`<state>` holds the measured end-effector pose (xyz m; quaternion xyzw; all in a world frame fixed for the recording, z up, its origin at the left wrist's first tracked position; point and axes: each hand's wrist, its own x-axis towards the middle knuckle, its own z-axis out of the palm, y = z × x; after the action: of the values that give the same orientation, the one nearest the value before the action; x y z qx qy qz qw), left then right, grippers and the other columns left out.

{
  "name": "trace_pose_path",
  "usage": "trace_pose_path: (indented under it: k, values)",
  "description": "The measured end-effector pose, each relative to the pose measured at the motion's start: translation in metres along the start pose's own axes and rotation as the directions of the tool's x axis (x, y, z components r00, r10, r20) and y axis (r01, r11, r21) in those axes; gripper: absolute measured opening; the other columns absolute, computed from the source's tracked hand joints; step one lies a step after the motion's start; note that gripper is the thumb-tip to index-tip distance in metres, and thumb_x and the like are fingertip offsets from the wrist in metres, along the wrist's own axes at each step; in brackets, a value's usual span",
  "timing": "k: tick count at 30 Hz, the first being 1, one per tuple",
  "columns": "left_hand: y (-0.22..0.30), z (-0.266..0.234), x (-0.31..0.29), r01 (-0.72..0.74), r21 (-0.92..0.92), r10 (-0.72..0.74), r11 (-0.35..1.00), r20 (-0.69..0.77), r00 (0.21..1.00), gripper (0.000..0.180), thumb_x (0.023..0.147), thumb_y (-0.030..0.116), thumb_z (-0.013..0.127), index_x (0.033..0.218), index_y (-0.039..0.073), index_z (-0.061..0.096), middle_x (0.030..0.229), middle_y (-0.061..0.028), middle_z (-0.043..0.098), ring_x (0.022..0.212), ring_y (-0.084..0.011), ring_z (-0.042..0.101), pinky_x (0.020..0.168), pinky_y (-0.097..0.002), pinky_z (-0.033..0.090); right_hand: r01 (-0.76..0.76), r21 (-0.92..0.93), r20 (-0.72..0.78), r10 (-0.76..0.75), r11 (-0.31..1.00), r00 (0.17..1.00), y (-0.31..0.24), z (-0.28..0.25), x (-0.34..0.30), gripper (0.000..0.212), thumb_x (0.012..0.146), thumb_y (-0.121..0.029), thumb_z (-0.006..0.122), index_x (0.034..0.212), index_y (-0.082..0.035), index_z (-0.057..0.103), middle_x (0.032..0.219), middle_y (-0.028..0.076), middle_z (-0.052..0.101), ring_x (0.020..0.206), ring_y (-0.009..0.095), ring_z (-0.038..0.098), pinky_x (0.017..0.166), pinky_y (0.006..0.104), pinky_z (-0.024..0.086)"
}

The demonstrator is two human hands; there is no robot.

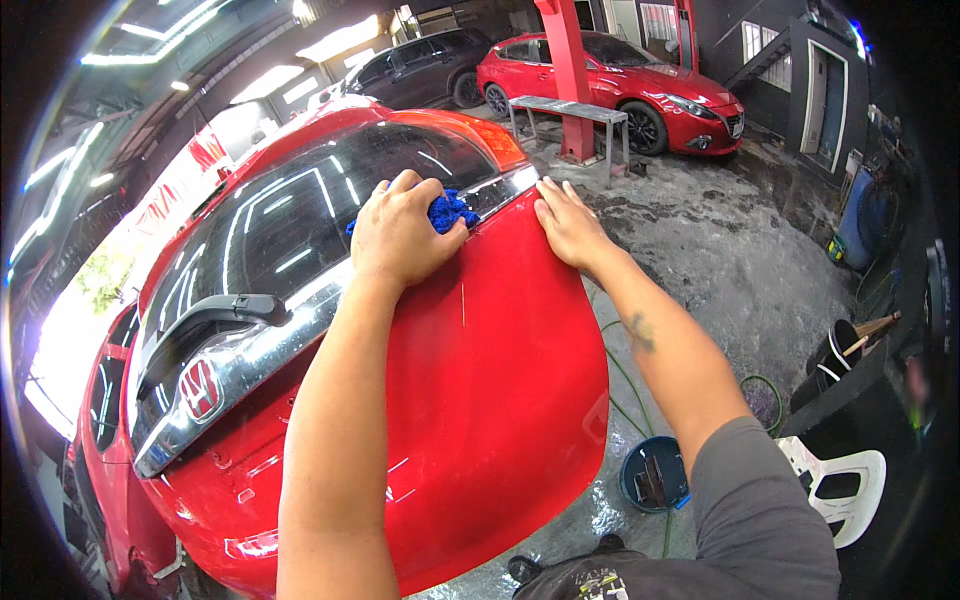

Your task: The person scrubs the rear trunk of a red car using a black sponge and a blue cloth. They repeatedly rub the surface in circular and linear motions, occasionally dipping the sponge into a bucket of water to rinse it. The person works methodically across the trunk lid, focusing on removing residue or dirt from the paint.

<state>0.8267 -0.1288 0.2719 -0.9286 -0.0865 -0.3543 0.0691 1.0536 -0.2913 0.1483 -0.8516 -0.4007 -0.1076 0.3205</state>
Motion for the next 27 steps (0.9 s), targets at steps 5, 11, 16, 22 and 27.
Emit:
trace_pose_path:
  k: [5, 11, 16, 22, 27]
  values:
    - [-0.007, -0.001, -0.006, 0.005, -0.014, -0.005, 1.000, -0.013, 1.000, 0.035, 0.086, 0.039, 0.084, 0.106, 0.011, 0.079, 0.114, -0.0136, 0.072, 0.116, -0.0403, 0.070, 0.103, -0.0519, 0.056, 0.129, 0.060, -0.002, -0.129, 0.990, 0.992, 0.021, 0.027, -0.052, 0.065, 0.121, -0.042, 0.040, 0.177, -0.011, 0.033, 0.187, 0.013, 0.027, 0.173, 0.042, 0.021, 0.136, 0.0620, 0.025]
    - [0.001, 0.004, 0.001, -0.001, 0.001, 0.001, 1.000, 0.001, 1.000, 0.035, 0.086, 0.039, 0.084, 0.106, 0.011, 0.078, 0.114, -0.0140, 0.072, 0.115, -0.0395, 0.069, 0.103, -0.0512, 0.056, 0.140, 0.046, -0.037, -0.138, 0.989, 0.990, 0.041, 0.013, -0.005, 0.063, 0.122, -0.043, 0.041, 0.176, -0.010, 0.037, 0.185, 0.013, 0.032, 0.172, 0.043, 0.022, 0.135, 0.0640, 0.027]
    - [-0.003, -0.003, -0.005, 0.018, 0.016, -0.018, 1.000, 0.020, 1.000, 0.034, 0.086, 0.039, 0.084, 0.106, 0.012, 0.078, 0.114, -0.0135, 0.072, 0.116, -0.0396, 0.069, 0.103, -0.0515, 0.056, 0.203, 0.137, 0.004, -0.206, 0.969, 0.979, 0.040, 0.008, -0.119, 0.057, 0.121, -0.036, 0.045, 0.170, -0.008, 0.046, 0.182, 0.018, 0.037, 0.170, 0.044, 0.026, 0.136, 0.0576, 0.027]
    - [-0.003, 0.000, -0.001, 0.005, 0.042, -0.005, 0.999, 0.015, 1.000, 0.034, 0.085, 0.039, 0.085, 0.107, 0.013, 0.078, 0.113, -0.0134, 0.071, 0.116, -0.0404, 0.070, 0.103, -0.0520, 0.056, 0.340, 0.200, -0.328, -0.264, 0.919, 0.907, 0.019, -0.010, -0.082, 0.046, 0.119, -0.024, 0.051, 0.158, -0.002, 0.060, 0.165, 0.022, 0.058, 0.156, 0.039, 0.052, 0.132, 0.0492, 0.036]
    - [-0.005, 0.002, -0.003, -0.021, 0.051, 0.020, 0.998, 0.018, 1.000, 0.037, 0.086, 0.041, 0.084, 0.108, 0.012, 0.078, 0.112, -0.0144, 0.071, 0.114, -0.0411, 0.071, 0.101, -0.0529, 0.056, 0.319, -0.011, -0.197, -0.315, 0.948, 0.929, 0.027, 0.030, -0.125, 0.051, 0.118, -0.028, 0.053, 0.162, -0.004, 0.055, 0.172, 0.018, 0.052, 0.160, 0.037, 0.047, 0.131, 0.0536, 0.036]
